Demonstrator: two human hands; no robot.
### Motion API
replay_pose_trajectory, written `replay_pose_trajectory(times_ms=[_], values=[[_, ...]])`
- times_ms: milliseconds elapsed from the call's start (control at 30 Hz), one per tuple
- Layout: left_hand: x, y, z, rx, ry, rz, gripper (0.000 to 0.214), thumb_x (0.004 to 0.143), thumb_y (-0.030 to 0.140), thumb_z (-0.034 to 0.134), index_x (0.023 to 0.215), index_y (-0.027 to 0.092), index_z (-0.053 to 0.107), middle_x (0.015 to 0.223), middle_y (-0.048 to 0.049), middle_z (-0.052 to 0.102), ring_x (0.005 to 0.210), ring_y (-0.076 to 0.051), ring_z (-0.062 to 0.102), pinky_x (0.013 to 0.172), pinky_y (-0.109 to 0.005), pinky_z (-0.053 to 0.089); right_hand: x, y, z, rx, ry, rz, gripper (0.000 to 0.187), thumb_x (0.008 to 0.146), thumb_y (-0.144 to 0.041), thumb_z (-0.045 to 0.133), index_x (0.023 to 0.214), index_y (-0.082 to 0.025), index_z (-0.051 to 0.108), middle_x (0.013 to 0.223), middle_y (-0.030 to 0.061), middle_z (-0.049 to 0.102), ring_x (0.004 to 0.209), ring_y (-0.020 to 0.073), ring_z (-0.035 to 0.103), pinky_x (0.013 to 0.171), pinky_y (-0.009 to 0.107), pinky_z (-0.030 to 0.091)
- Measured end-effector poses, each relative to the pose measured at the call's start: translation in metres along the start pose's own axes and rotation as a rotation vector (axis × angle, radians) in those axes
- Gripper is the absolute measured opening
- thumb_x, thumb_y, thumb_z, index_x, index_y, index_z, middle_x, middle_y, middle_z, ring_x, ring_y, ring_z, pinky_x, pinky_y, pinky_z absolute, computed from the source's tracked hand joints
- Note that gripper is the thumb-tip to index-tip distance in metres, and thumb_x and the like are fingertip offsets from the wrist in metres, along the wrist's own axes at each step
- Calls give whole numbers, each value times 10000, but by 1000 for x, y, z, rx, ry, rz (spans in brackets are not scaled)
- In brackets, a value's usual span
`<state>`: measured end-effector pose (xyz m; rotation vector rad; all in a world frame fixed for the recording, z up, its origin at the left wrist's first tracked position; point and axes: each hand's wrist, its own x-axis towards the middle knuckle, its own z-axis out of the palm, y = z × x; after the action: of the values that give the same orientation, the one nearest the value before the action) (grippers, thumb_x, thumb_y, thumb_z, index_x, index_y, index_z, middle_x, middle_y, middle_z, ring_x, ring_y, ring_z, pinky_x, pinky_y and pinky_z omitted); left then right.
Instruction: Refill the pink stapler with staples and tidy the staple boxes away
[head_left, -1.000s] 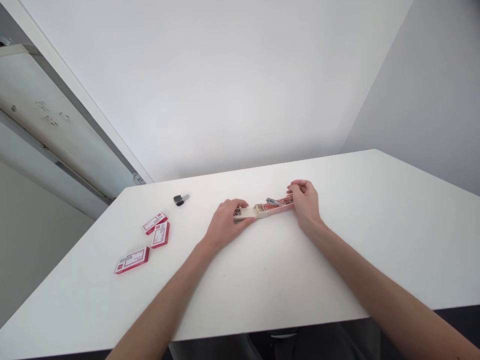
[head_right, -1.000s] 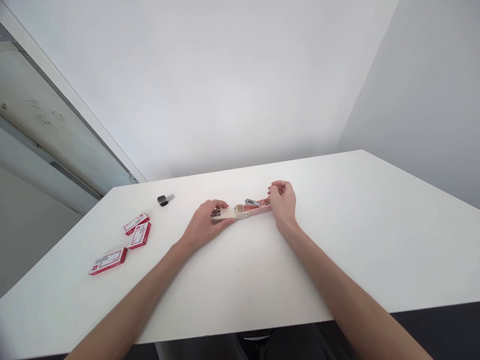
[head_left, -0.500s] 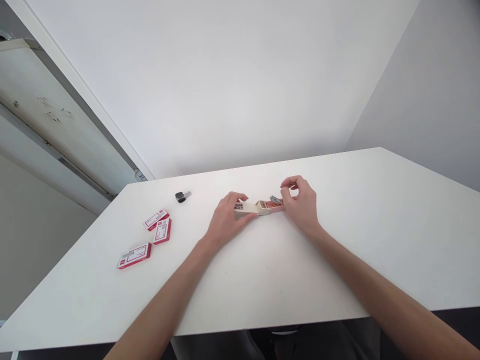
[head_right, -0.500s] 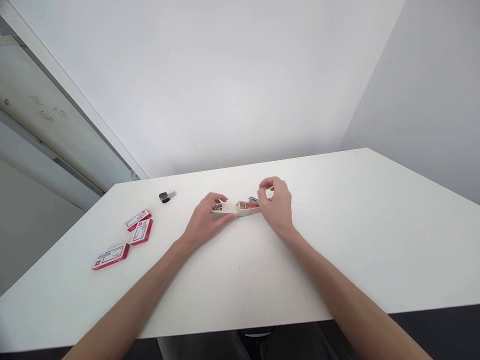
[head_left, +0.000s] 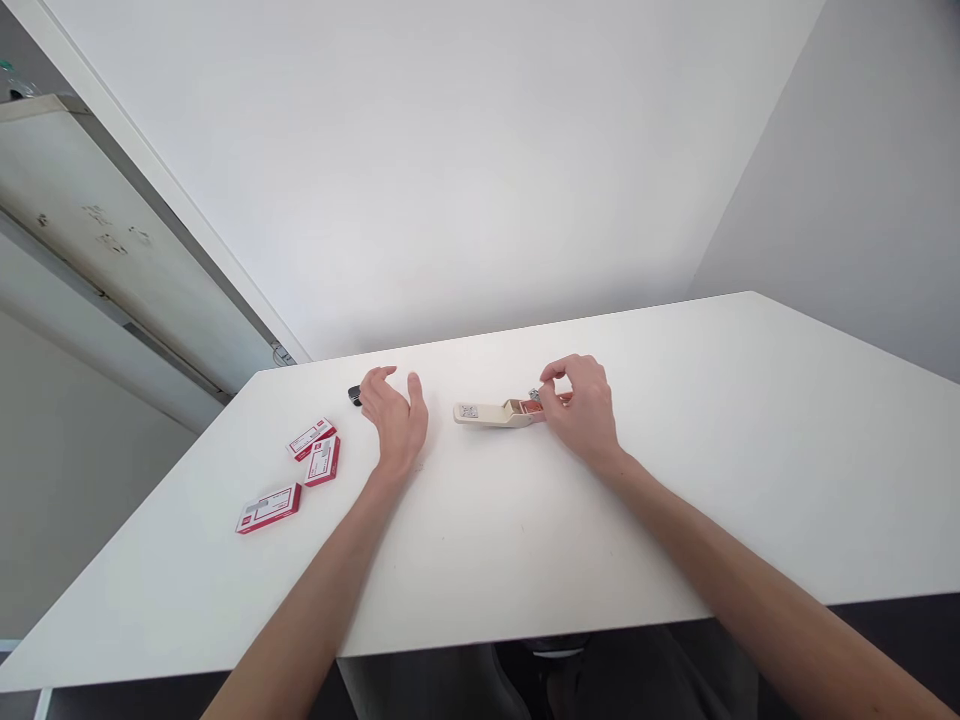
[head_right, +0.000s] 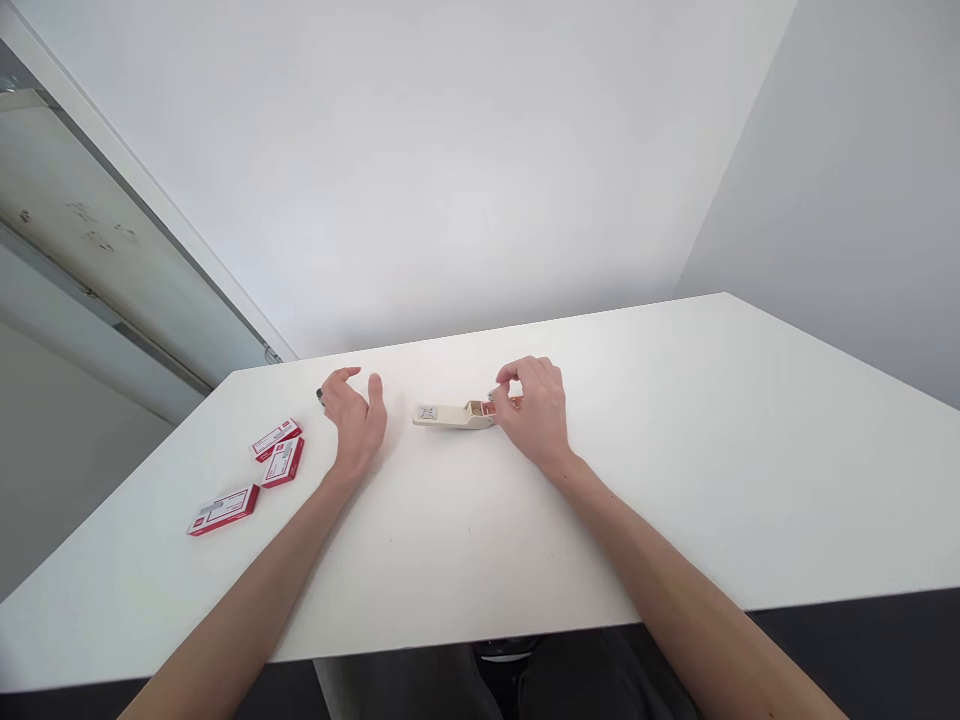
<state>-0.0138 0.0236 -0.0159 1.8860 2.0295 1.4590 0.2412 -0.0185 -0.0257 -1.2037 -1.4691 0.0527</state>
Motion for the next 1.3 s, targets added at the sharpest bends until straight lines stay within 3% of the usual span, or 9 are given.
replay_pose_trajectory(times_ms=[167,300,500,633,767,867,1100,1200,1300], values=[[-2,-10,-10,248,62,59,519,961,400,547,1392,153,395,1541,-231,347,1486,-370,298,1229,-597,204,-1,7,-3,-74,22,-52,156,858,-96,534,855,-252,531,849,16,673,873,234,569,866,429,435],[-9,-17,-20,458,39,79,618,900,391,588,1426,128,399,1593,-278,276,1534,-436,195,1192,-761,90,-1,12,-5,-118,66,-53,148,851,-104,539,852,-252,526,840,11,681,871,238,587,901,432,401],[-15,-17,-21,563,6,-11,584,908,413,549,1412,134,455,1601,-288,304,1522,-479,205,1095,-851,184,1,15,-5,-128,102,-50,147,855,-109,535,847,-254,517,840,7,685,868,237,599,938,433,383],[-17,-10,-17,534,-68,33,554,935,376,517,1421,120,444,1588,-301,310,1484,-469,281,1081,-822,263,1,16,-4,-124,109,-64,149,857,-105,529,849,-253,516,837,1,684,857,227,595,945,428,384],[-16,-1,-14,433,-138,207,508,921,266,506,1398,101,451,1565,-293,321,1464,-439,330,1107,-678,367,1,16,-4,-122,97,-62,147,853,-107,529,854,-254,520,845,9,686,863,235,595,925,427,392],[-14,0,-13,408,-113,279,507,871,173,510,1374,121,463,1540,-260,362,1460,-393,362,1186,-629,299,1,16,-4,-120,83,-52,146,854,-108,528,855,-254,524,851,14,686,873,240,592,911,424,397],[-14,-9,-11,515,-135,34,588,860,145,465,1437,56,395,1404,-275,530,1472,-442,355,1177,-758,187,1,16,-4,-108,62,-34,139,854,-113,528,860,-252,529,852,9,684,874,234,593,923,425,397],[-13,-7,-11,455,-219,59,564,875,143,455,1433,72,406,1271,-227,627,1399,-397,460,1175,-652,298,1,17,-4,-110,55,-33,139,859,-115,525,860,-253,528,859,12,683,878,236,594,920,426,401],[-12,-6,-12,402,-183,101,535,883,194,503,1410,128,440,1342,-202,591,1366,-371,489,1149,-565,367,1,17,-4,-113,48,-25,137,861,-117,522,861,-255,526,864,16,684,880,241,596,921,431,403]])
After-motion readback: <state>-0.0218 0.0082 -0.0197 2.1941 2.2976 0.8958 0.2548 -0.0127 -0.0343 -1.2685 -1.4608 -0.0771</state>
